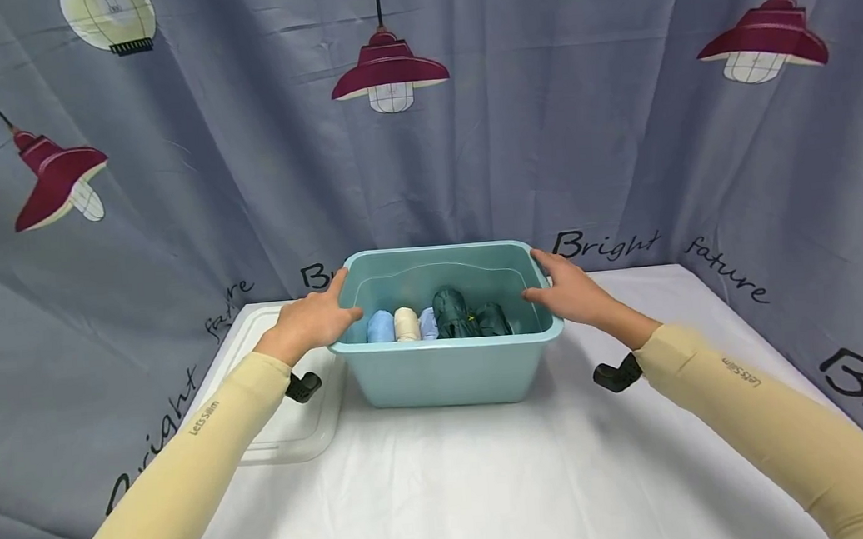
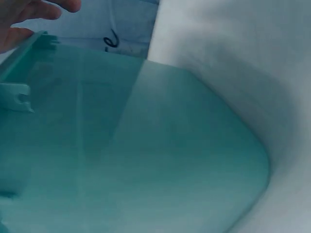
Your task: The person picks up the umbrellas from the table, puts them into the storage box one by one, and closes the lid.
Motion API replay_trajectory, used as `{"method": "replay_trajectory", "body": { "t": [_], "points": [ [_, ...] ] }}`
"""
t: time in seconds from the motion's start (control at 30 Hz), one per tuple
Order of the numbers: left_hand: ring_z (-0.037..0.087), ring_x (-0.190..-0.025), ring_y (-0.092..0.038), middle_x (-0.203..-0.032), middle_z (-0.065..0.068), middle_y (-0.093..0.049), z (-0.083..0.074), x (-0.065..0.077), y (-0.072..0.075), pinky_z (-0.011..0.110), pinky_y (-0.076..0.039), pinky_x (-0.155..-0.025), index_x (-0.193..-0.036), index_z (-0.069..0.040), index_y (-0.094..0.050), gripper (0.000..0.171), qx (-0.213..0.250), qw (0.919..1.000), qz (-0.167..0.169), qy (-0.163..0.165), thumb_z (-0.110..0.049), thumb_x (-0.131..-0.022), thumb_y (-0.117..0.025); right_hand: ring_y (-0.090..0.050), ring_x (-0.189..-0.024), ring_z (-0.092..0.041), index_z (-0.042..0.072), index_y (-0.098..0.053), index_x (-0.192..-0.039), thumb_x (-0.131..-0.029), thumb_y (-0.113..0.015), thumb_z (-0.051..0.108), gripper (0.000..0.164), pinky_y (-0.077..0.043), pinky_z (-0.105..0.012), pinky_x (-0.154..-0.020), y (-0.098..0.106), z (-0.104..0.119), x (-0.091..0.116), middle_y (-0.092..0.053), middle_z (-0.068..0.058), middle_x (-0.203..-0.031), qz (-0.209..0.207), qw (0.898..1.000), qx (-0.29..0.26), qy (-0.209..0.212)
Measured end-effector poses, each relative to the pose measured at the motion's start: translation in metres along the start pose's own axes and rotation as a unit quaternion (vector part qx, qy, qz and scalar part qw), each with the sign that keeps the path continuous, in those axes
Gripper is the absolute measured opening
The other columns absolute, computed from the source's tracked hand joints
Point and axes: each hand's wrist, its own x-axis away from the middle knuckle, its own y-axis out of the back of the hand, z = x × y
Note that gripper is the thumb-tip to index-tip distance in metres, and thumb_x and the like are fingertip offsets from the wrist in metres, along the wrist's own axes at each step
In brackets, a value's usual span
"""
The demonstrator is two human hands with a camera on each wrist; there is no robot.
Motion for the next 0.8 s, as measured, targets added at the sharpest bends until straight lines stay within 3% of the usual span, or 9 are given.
{"method": "replay_trajectory", "body": {
  "t": [0.23, 0.57, 0.7, 0.8],
  "points": [
    [0.043, -0.123, -0.058, -0.143, 0.024, -0.055, 0.001, 0.001, 0.001, 0.062, -0.042, -0.095, -0.164, -0.027, 0.003, 0.087, 0.008, 1.0, -0.005, -0.003, -0.056, -0.097, -0.044, -0.04, -0.141, -0.045, 0.016, -0.003, -0.164, -0.098, -0.059, 0.029, 0.088, -0.049, -0.058, -0.099, -0.006, -0.004, 0.007, -0.032, -0.026, -0.159, 0.005, 0.994, -0.102, -0.023],
    [0.038, -0.111, -0.064, -0.127, 0.02, -0.066, 0.003, 0.002, -0.002, 0.049, -0.047, -0.08, -0.164, -0.025, -0.003, 0.087, -0.01, 0.9998, -0.008, -0.014, -0.06, -0.097, -0.045, -0.029, -0.148, -0.046, 0.027, -0.003, -0.164, -0.098, -0.06, 0.043, 0.089, -0.04, -0.062, -0.107, -0.013, -0.011, 0.011, -0.016, -0.02, -0.167, 0.008, 0.989, -0.139, -0.046],
    [0.038, -0.108, -0.065, -0.126, 0.017, -0.068, 0.008, 0.002, 0.002, 0.049, -0.049, -0.074, -0.162, -0.021, -0.023, 0.079, -0.009, 0.9956, -0.087, -0.033, -0.064, -0.098, -0.04, -0.028, -0.148, -0.046, 0.029, -0.004, -0.164, -0.097, -0.06, 0.047, 0.089, -0.038, -0.062, -0.109, -0.014, -0.01, 0.008, -0.016, -0.018, -0.168, 0.002, 0.989, -0.141, -0.046],
    [0.037, -0.106, -0.067, -0.121, 0.015, -0.07, 0.014, 0.003, 0.004, 0.05, -0.051, -0.071, -0.155, -0.016, -0.04, 0.075, 0.015, 0.9848, -0.168, -0.04, -0.066, -0.1, -0.036, -0.027, -0.149, -0.046, 0.03, -0.005, -0.164, -0.097, -0.06, 0.047, 0.088, -0.037, -0.062, -0.11, -0.014, -0.008, 0.006, -0.016, -0.016, -0.168, -0.002, 0.989, -0.142, -0.05]
  ]
}}
